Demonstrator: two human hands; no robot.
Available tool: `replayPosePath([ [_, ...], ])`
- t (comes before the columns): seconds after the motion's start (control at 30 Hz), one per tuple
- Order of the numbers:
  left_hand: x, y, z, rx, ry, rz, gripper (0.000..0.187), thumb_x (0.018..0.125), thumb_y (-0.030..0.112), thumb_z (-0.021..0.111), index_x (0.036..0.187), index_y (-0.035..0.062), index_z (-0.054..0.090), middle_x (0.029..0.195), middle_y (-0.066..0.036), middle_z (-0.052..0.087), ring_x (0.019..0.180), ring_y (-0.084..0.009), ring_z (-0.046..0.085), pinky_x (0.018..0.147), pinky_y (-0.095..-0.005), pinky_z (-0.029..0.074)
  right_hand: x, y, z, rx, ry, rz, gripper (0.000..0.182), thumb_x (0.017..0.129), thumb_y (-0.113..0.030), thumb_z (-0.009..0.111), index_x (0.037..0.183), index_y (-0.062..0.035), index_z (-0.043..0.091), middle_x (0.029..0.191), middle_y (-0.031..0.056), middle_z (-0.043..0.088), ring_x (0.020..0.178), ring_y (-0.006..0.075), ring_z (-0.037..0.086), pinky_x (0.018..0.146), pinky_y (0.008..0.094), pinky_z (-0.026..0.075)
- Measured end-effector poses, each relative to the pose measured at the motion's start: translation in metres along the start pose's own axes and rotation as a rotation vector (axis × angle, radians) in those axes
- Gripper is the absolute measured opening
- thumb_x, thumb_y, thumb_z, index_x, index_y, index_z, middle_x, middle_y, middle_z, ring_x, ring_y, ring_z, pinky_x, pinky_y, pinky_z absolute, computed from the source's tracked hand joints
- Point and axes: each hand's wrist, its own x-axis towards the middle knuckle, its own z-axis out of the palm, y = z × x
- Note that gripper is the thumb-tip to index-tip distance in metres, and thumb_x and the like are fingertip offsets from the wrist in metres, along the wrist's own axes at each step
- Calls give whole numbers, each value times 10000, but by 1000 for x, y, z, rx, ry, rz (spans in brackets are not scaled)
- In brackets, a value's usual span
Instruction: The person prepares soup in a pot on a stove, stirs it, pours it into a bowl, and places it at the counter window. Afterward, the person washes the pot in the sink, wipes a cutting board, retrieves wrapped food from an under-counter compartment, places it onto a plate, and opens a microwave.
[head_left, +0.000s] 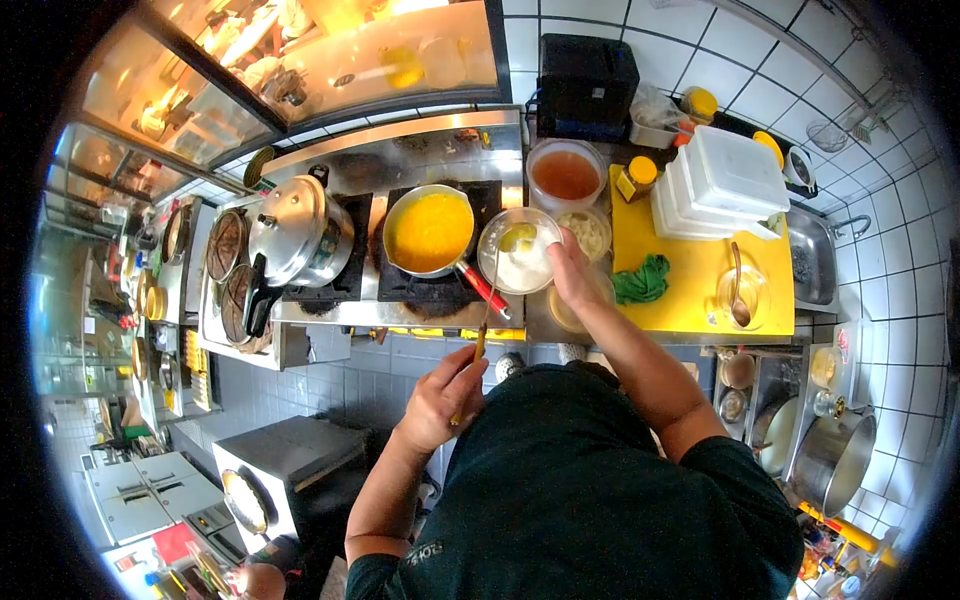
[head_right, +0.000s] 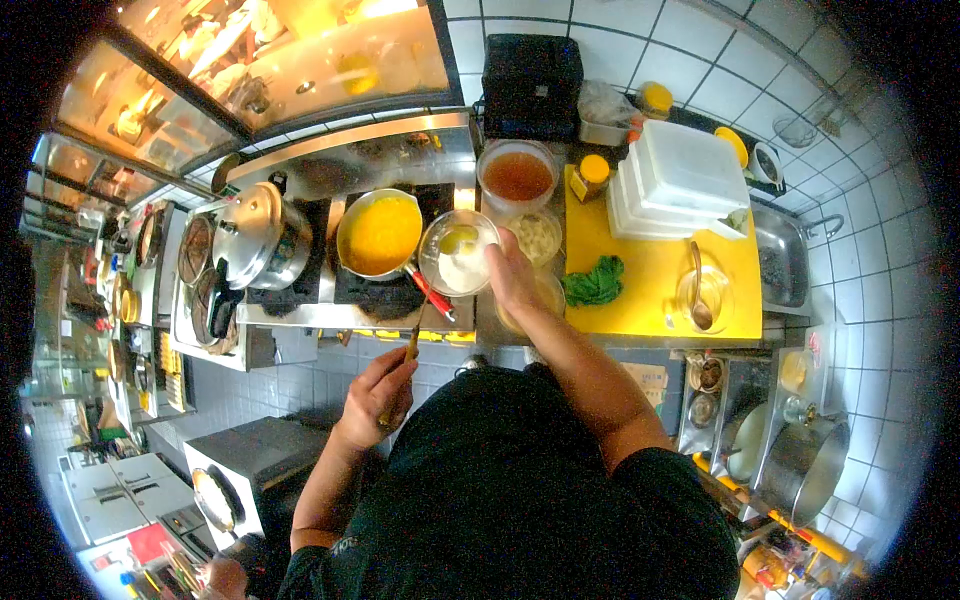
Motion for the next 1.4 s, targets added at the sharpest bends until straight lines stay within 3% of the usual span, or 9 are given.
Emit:
replayPosePath([
  [0.33, -3, 2, 13, -248, 335, -148, 263, 862, -112, 576, 1102, -17, 628, 1127, -229, 677, 1016, -334, 705, 888, -372, 571, -6, -7, -6, -109, -21, 22, 550, 916, -357, 448, 1380, -65, 496, 1207, 274, 641, 1123, 411, 622, 986, 456, 459],
  [0.53, -3, 0, 17, -346, 413, -174, 275, 878, -85, 580, 1136, -6, 637, 1085, -235, 676, 992, -337, 710, 862, -379, 587, -12, -18, -9, -158, -33, 53, 544, 918, -357, 444, 1374, -65, 498, 1204, 279, 642, 1120, 425, 619, 985, 468, 457],
  [0.67, -4, 8, -5, 156, -130, 37, 368, 813, -39, 695, 1176, -10, 637, 1161, -243, 641, 1002, -351, 701, 834, -384, 607, -19, -32, -9, -138, -30, 68, 554, 920, -327, 421, 1383, -28, 482, 1248, 281, 602, 1167, 394, 576, 1025, 427, 411],
  [0.77, -5, 7, 4, 124, -55, 81, 390, 776, 16, 757, 1152, -16, 659, 1193, -237, 627, 1022, -347, 695, 844, -379, 609, -22, -44, -12, -154, -42, 124, 557, 930, -339, 416, 1388, -28, 474, 1257, 292, 597, 1159, 401, 581, 1012, 430, 418],
  [0.8, -4, 6, 2, 221, -9, 262, 334, 796, 38, 775, 1098, -61, 671, 1163, -236, 631, 1011, -351, 695, 855, -379, 609, -20, -42, -12, -137, -31, 133, 547, 927, -339, 419, 1375, -32, 482, 1240, 302, 604, 1145, 422, 586, 997, 451, 426],
  [0.87, -4, 3, 0, 321, -38, 323, 286, 808, 31, 770, 1061, -70, 681, 1147, -233, 630, 1008, -348, 695, 861, -378, 609, -16, -31, -11, -102, -12, 153, 525, 921, -338, 424, 1347, -40, 498, 1204, 321, 618, 1116, 464, 597, 967, 493, 440],
  [0.9, -5, 2, -1, 372, -54, 354, 263, 814, 28, 767, 1042, -75, 686, 1140, -231, 629, 1006, -347, 695, 863, -378, 609, -14, -26, -11, -86, -35, 173, 536, 926, -344, 417, 1359, -35, 487, 1217, 309, 614, 1124, 441, 594, 974, 469, 436],
  [0.97, -6, 0, 1, 311, -47, 275, 252, 821, 27, 761, 1042, -69, 690, 1142, -228, 627, 1003, -343, 696, 859, -377, 611, -12, -24, -11, -56, -80, 212, 559, 937, -356, 402, 1382, -24, 465, 1243, 285, 606, 1141, 394, 589, 990, 422, 428],
  [1.4, 1, 1, 0, 314, -79, 260, 252, 811, 29, 747, 1047, -47, 700, 1145, -228, 626, 981, -345, 697, 816, -375, 616, -25, -54, -17, -101, -95, 139, 579, 926, -351, 394, 1395, -15, 440, 1300, 292, 569, 1199, 415, 550, 1036, 426, 389],
])
